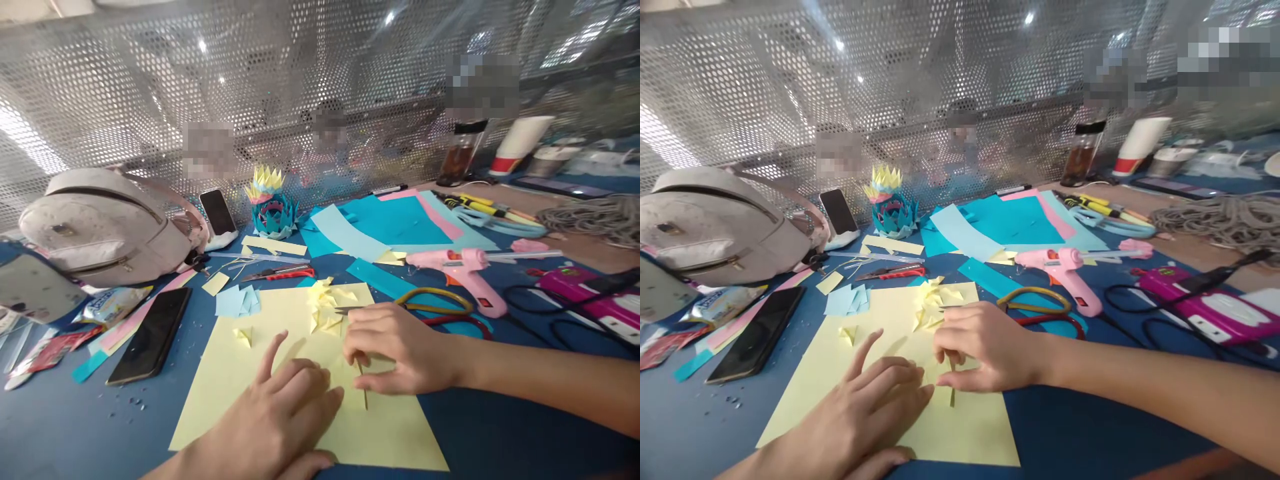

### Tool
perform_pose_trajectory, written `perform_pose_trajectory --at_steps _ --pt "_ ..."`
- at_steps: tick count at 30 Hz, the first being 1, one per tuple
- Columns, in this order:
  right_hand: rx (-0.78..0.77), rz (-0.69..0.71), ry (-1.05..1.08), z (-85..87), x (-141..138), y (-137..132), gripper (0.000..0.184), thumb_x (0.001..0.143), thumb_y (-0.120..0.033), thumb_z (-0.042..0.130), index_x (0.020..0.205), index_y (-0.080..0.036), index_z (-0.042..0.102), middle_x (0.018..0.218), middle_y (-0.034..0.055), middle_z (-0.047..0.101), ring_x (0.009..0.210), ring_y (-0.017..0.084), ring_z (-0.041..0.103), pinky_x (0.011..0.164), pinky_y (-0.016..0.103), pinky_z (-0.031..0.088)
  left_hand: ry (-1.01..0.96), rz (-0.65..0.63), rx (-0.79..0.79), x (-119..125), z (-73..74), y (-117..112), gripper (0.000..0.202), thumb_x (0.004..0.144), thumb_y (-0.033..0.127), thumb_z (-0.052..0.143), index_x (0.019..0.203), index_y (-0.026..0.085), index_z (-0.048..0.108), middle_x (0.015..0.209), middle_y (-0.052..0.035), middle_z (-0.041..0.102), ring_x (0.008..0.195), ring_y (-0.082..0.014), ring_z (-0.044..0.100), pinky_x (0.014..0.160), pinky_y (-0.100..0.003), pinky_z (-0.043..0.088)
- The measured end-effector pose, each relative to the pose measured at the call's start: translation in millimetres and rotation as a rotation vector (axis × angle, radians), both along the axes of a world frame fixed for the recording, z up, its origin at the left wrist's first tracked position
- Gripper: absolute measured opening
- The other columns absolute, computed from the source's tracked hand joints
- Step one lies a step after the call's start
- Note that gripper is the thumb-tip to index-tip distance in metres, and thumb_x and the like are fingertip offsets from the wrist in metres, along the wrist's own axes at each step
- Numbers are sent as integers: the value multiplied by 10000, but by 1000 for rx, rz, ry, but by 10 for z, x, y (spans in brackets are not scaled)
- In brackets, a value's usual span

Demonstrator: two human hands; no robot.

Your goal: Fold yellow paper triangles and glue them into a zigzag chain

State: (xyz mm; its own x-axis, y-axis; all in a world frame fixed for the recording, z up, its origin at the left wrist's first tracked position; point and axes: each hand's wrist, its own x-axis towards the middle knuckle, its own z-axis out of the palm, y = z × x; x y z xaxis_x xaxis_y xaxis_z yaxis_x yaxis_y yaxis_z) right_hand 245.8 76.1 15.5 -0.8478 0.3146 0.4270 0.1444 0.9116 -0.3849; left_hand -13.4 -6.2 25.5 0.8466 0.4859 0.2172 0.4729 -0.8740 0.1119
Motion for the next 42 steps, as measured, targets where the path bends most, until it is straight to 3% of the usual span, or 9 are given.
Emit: perform_pose_trajectory --at_steps 5,8,12,19,26,31,35,42 --pt "-23 -94 -63 -21 -43 -53 19 922 -191 612 904 -188 604 793 -5 635 780 153 536 687 260 370 -13 -13 69 9 -21 -9 500 1041 498 424 1322 114 578 1110 -67 690 1126 -194 633 1242 -498 -131" --pt "-152 -183 -77 -19 -61 -78 82 890 -114 628 898 -195 623 819 -16 644 783 136 570 672 235 382 -33 -49 100 25 -62 -10 513 1050 494 408 1324 96 579 1087 -50 714 1123 -161 632 1224 -449 -200" --pt "-252 -276 -89 -33 -76 -90 92 858 -114 703 881 -192 659 845 -8 664 790 141 590 662 227 399 -50 -55 170 47 -91 -3 389 1054 353 464 1309 93 599 1160 -56 724 1154 -159 622 1264 -460 -102" --pt "-245 -305 -91 -51 -105 -61 103 853 -115 737 813 -179 668 782 -8 666 779 152 585 658 237 395 -2 -26 232 17 -177 49 458 1048 417 445 1323 86 601 1318 -74 679 1232 -196 569 1274 -472 -36" --pt "-24 -215 -22 -103 -51 -65 127 975 -189 615 864 -188 675 791 -5 659 758 147 527 660 262 366 -109 40 273 18 -499 38 591 1078 491 227 1304 125 632 1389 -98 621 1309 -238 506 1259 -558 -6" --pt "218 -124 -73 -44 -19 -68 222 1009 -140 508 867 -176 676 784 17 642 741 165 490 679 296 359 -136 66 316 51 -506 45 564 1081 480 253 1223 141 681 1322 -85 659 1256 -216 544 1263 -542 -6" --pt "292 -100 -71 0 -17 -59 263 990 -60 463 867 -157 674 811 31 649 766 170 506 673 302 359 -179 83 320 73 -505 47 474 1086 391 298 1160 144 695 1287 -88 671 1265 -208 546 1266 -530 25" --pt "406 -27 -103 8 -6 -9 269 997 -76 455 855 -151 670 807 37 638 767 174 502 656 319 348 -166 73 300 60 -522 61 421 1082 325 310 1196 143 672 1360 -82 649 1294 -205 525 1264 -539 7"
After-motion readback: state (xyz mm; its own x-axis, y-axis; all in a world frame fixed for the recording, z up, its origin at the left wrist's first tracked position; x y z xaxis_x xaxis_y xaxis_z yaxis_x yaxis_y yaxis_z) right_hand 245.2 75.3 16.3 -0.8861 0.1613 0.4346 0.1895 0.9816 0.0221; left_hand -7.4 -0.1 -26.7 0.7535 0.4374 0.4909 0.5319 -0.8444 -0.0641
